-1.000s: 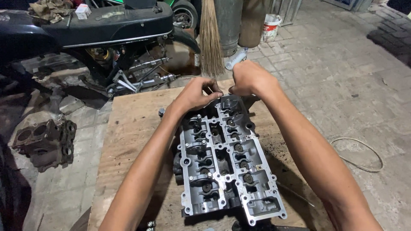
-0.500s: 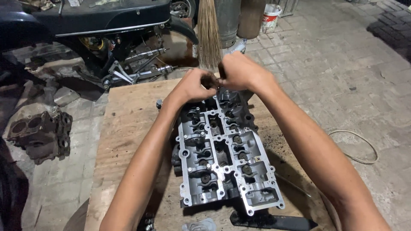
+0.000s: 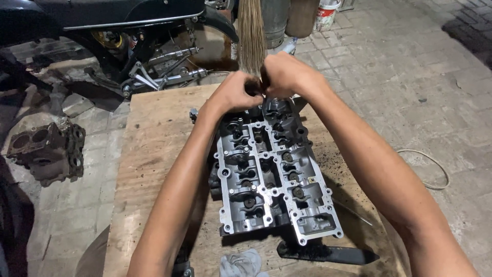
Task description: The person is assembling a cylinder head on a wooden workbench. They use a brush to clean a small metal component and a cloth to wipe it before placing it into the cylinder head. They then proceed to insert and tighten several bolts into the cylinder head by hand.
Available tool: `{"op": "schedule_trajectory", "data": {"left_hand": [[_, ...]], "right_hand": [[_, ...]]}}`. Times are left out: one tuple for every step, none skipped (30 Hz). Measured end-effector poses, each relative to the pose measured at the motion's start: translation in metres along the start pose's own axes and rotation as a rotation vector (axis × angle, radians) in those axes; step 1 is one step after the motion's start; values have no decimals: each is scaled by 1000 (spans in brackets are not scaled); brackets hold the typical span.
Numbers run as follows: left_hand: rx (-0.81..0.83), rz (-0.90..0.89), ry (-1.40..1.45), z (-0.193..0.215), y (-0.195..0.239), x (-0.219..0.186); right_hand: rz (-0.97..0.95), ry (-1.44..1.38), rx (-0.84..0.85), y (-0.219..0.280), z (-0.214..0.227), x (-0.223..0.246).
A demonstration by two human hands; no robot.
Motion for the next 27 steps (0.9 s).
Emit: {"op": "schedule_trajectory", "data": {"left_hand": [[1,1,2,6,4,-7],[28,-35,18,10,8,-18],[55,-73,36,14,13,-28],[57,-72,39,14,14,-31],[54,-83,51,15,15,-35],[52,-95,62,16,16,-38],[52,-94,66,16,15,-37],[53,-99,67,15,14,-36],[54,-105,67,15,13,-36],[54,-105,69,15,13,-36],[50,-97,84,15,14,-35],[45,-90,99,16,14,-34],[44,-90,98,16,14,-35],[58,-58,117,14,14,-33],[71,-25,138,11,15,-30],[70,-22,139,12,16,-32],[69,-27,135,14,17,-35],[67,-33,130,15,17,-38],[67,-34,129,14,17,-36],[74,-22,156,12,16,-33],[80,-8,183,10,16,-30],[79,-8,182,10,15,-29],[77,-7,172,10,14,-28],[75,-7,161,9,13,-27],[75,-6,161,10,14,-28],[70,-17,163,11,14,-29],[66,-30,164,11,14,-32]], "right_hand": [[-1,0,2,11,10,11],[-71,-10,61,22,16,17],[-142,-19,122,33,20,21],[-144,-19,125,31,16,20],[-153,12,106,28,15,18],[-161,43,87,25,13,16],[-162,45,90,23,12,16],[-148,75,104,22,10,18],[-133,105,116,20,9,19],[-134,106,117,22,12,20],[-139,61,151,23,13,20],[-145,15,184,25,14,21],[-143,15,184,25,15,23],[-166,39,131,25,19,22],[-188,64,82,26,23,22],[-186,64,84,25,20,22],[-180,85,98,24,17,22],[-174,105,111,24,13,21],[-174,104,110,24,15,20],[-167,60,144,25,14,19],[-160,15,179,26,12,19],[-159,15,179,27,12,20],[-175,31,159,28,15,20],[-192,48,139,29,17,19],[-191,48,140,26,13,18],[-156,100,113,22,11,20],[-125,151,84,18,10,21]]}}
Point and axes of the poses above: each hand's wrist, its own y-axis away from the middle knuckle, its own z-axis out of the back of the hand, x = y × z, the point moved 9 cm from there along -y, towards the middle knuckle, and after that the axes turned 8 degrees about -z, right-handed, at the moved point
